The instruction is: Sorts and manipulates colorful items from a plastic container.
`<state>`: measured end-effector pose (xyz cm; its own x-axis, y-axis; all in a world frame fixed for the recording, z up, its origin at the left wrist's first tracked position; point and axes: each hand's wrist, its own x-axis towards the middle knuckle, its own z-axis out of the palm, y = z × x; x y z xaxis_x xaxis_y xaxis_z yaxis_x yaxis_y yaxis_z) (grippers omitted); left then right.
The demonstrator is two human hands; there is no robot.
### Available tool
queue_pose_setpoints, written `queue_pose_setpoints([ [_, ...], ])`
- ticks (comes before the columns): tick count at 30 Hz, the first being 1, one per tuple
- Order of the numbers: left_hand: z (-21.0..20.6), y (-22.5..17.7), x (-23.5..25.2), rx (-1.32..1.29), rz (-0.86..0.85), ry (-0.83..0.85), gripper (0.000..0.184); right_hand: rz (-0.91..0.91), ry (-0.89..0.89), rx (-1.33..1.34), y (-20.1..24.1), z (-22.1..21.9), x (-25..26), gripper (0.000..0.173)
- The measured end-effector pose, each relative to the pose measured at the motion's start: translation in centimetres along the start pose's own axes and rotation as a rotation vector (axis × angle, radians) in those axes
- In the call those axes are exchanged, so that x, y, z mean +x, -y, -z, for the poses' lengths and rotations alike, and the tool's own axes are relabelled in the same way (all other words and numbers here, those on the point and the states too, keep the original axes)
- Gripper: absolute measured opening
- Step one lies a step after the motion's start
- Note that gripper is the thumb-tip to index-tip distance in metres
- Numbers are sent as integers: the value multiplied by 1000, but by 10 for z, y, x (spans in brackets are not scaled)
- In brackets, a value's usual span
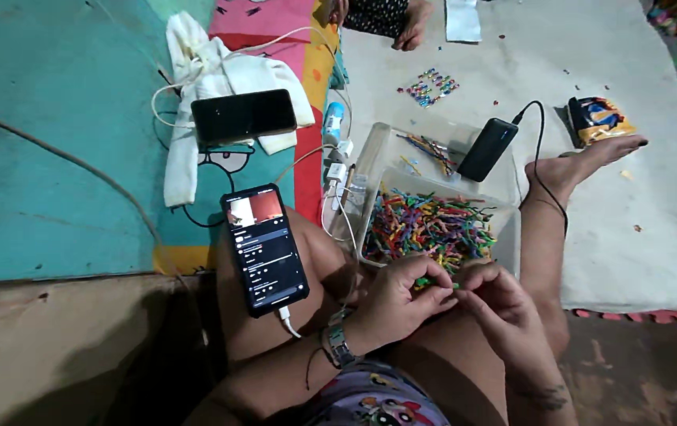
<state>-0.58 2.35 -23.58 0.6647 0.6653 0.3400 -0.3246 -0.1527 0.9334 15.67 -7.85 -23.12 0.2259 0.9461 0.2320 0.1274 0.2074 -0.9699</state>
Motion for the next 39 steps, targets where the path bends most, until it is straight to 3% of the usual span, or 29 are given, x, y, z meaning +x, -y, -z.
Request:
queue_pose_setpoints([
  [3,0,-1,0,-9,12,-17,5,6,31,26,0,1,1,22],
  [6,1,-1,0,-37,17,-26,5,23,8,-81,0,1,3,12],
  [16,2,-4,-1,-136,-46,-129,6,198,177,-201,24,22,31,6],
  [18,1,-4,-2,-160,-16,-178,12,287,125,-211,39,35,40,7],
  [21,0,-2,-1,-194,86,-256,14,389,-92,-155,55,50,61,7],
  [23,0,1,-2,-205,146,-283,14,276,-256,-198,52,58,81,12],
  [24,1,2,-3,-210,169,-289,13,131,-303,-290,46,63,87,24],
  [26,2,2,-4,-224,199,-289,13,-173,-321,-533,36,68,92,48],
  [27,3,1,-4,-227,202,-287,13,-232,-320,-571,31,67,91,48],
  [32,1,1,-5,-248,253,-293,13,-236,-66,-616,-4,42,69,20],
  [36,-1,2,-7,-258,260,-276,14,-255,245,-938,-46,28,62,18],
  [39,2,0,-7,-253,246,-291,15,-105,213,-1011,-49,32,59,9],
])
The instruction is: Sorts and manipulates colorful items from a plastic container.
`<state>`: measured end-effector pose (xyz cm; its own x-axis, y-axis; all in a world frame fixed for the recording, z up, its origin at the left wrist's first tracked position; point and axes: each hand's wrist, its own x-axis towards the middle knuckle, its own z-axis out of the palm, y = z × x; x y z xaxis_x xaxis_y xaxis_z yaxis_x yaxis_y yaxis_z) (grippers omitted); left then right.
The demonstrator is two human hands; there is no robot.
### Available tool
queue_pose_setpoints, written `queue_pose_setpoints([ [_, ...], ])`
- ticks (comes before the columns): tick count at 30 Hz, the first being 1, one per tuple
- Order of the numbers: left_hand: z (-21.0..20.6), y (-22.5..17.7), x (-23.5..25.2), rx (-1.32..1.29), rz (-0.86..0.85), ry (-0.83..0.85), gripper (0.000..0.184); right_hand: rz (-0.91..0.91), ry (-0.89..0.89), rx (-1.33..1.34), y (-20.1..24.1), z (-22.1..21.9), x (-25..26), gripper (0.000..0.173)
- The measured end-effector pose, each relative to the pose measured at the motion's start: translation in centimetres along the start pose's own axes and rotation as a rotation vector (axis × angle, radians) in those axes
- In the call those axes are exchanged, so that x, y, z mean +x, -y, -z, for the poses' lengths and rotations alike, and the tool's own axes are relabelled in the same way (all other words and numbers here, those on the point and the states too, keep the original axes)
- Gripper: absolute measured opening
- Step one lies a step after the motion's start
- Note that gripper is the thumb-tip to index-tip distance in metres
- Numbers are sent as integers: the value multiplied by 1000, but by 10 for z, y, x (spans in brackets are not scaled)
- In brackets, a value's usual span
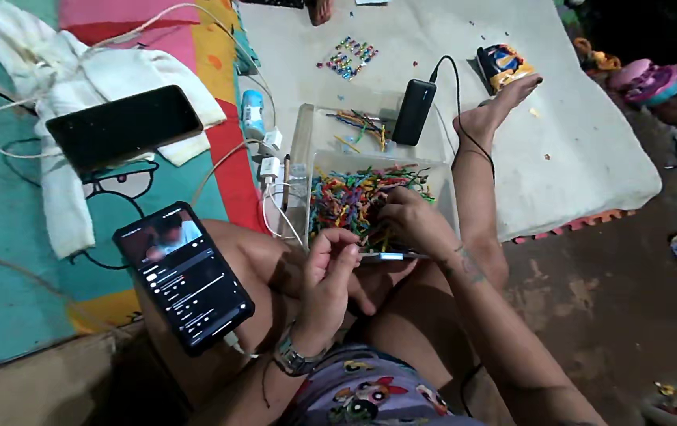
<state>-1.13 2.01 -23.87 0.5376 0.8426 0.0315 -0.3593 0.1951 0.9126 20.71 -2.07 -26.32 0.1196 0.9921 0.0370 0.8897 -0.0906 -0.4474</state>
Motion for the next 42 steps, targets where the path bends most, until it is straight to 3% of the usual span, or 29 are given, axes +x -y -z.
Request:
queue_pose_setpoints([
  [4,0,-1,1,3,33,-38,16,45,-178,-31,4,33,-9,11],
  [6,-3,0,2,-5,57,-35,17,-7,-136,-55,7,44,-15,12],
  [8,-5,2,1,-12,66,-11,17,-81,71,-21,12,46,-20,10],
  [10,-5,5,0,-16,75,18,17,-202,443,14,14,38,-12,19],
  [12,-4,5,-1,7,96,43,17,-243,573,28,11,22,0,23],
  [15,-3,3,-2,57,72,71,18,-174,421,39,6,19,18,28],
  [18,-2,2,-1,85,47,64,18,-211,455,11,2,31,40,36],
  [21,1,3,3,114,13,62,18,-234,453,-11,11,40,40,30],
  [23,2,6,2,149,-16,70,18,-121,428,14,18,38,27,24],
  [27,-2,8,-1,169,-5,117,15,-40,635,8,16,12,21,50],
  [33,0,2,-2,118,-83,50,16,11,554,-270,13,-16,31,77],
  [37,3,-1,2,96,-108,-16,18,0,602,-391,13,-28,39,70],
  [40,6,-1,1,104,-83,-39,20,13,607,-337,8,-22,42,58],
  [42,7,-2,2,102,-69,-47,20,-13,612,-263,8,-16,43,61],
])
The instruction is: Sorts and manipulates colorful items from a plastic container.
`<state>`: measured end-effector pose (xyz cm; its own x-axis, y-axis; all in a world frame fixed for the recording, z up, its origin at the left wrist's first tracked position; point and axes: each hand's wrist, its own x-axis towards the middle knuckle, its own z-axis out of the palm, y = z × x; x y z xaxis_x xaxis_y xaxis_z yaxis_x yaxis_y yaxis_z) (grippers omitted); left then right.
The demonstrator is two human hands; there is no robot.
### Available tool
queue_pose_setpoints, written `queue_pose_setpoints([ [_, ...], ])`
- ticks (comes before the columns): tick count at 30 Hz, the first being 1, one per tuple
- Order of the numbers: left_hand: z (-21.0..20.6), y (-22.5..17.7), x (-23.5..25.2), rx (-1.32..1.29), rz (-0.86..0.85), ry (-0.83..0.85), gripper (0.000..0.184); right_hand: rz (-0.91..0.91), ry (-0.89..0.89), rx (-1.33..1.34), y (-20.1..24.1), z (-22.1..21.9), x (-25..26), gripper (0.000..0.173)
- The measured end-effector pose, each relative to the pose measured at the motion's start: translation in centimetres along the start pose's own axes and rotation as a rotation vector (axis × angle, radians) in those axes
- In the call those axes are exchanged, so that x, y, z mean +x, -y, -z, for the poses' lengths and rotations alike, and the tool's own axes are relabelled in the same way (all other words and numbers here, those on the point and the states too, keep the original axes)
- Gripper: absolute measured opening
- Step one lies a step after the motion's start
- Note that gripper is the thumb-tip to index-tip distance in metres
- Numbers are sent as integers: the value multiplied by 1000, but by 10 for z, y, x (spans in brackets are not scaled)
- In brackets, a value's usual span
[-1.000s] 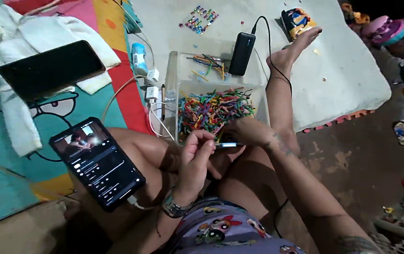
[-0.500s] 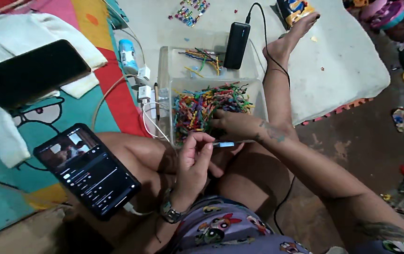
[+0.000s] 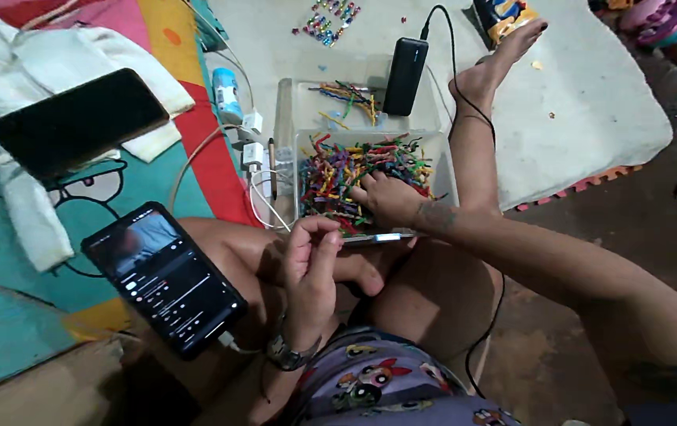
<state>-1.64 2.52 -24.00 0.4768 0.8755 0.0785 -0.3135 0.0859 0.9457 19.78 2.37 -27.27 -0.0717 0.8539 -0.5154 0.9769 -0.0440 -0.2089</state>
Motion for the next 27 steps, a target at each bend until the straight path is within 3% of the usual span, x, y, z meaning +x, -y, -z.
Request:
queue_pose_setpoints([
  [4,0,0,1,-29,8,-6,21,97,-75,110,-4,2,-12,67],
  [7,0,0,2,-41,19,-12,20,239,32,294,-18,19,-20,66],
  [9,0,0,2,-39,39,-19,20,229,85,403,-31,24,-18,75],
  [14,-1,1,4,-51,107,-58,21,51,-86,51,-46,9,0,87],
  [21,-1,0,8,-91,186,-181,25,67,-99,75,-31,16,-26,89],
  [23,0,-2,9,-100,187,-207,26,70,-185,83,-26,19,-40,81],
  [27,-2,-3,9,-113,163,-217,25,91,-428,199,-7,32,-63,37],
])
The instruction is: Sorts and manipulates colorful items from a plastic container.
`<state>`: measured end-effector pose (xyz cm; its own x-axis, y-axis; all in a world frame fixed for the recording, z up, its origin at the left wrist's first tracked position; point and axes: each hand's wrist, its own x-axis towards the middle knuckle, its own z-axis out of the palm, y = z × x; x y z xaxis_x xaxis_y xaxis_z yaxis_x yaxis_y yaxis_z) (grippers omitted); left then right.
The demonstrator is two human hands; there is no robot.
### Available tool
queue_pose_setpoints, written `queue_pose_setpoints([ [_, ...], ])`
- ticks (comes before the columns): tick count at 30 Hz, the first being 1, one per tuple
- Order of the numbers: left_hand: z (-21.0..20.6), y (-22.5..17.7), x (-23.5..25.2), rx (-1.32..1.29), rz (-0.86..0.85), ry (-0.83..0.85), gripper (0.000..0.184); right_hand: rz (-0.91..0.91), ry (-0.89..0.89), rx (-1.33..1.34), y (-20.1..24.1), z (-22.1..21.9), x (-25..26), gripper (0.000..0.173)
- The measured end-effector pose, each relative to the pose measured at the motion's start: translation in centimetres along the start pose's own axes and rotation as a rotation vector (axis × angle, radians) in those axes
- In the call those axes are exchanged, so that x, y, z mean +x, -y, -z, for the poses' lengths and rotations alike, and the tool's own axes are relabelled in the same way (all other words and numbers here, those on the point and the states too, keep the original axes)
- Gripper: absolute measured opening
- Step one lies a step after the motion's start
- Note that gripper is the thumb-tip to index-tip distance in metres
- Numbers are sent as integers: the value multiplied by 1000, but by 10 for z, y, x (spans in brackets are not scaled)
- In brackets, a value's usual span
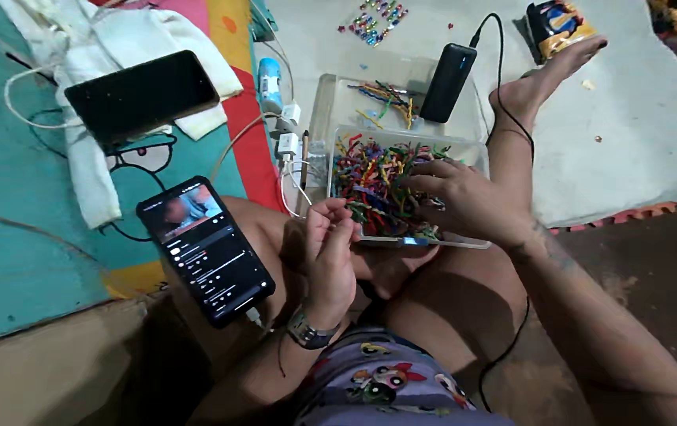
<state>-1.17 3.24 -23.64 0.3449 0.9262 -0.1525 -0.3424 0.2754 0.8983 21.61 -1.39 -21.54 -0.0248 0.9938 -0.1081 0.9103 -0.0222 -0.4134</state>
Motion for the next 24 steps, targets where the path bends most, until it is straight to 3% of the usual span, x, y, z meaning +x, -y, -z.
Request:
queue_pose_setpoints([
  [3,-2,4,-2,7,-19,25,23,25,-126,87,29,-10,7,12],
  [8,-2,5,-9,33,-83,94,18,-3,16,-52,48,-43,33,14],
  [10,0,4,-8,42,-114,104,15,-24,33,5,45,-44,33,16],
  [18,-8,6,-8,77,-136,156,16,32,-257,338,30,-20,-7,24],
  [21,-12,5,-10,106,-177,227,24,139,-277,411,34,-20,-21,26],
  [24,-10,7,-15,145,-253,275,14,163,-261,498,44,-23,-35,25],
])
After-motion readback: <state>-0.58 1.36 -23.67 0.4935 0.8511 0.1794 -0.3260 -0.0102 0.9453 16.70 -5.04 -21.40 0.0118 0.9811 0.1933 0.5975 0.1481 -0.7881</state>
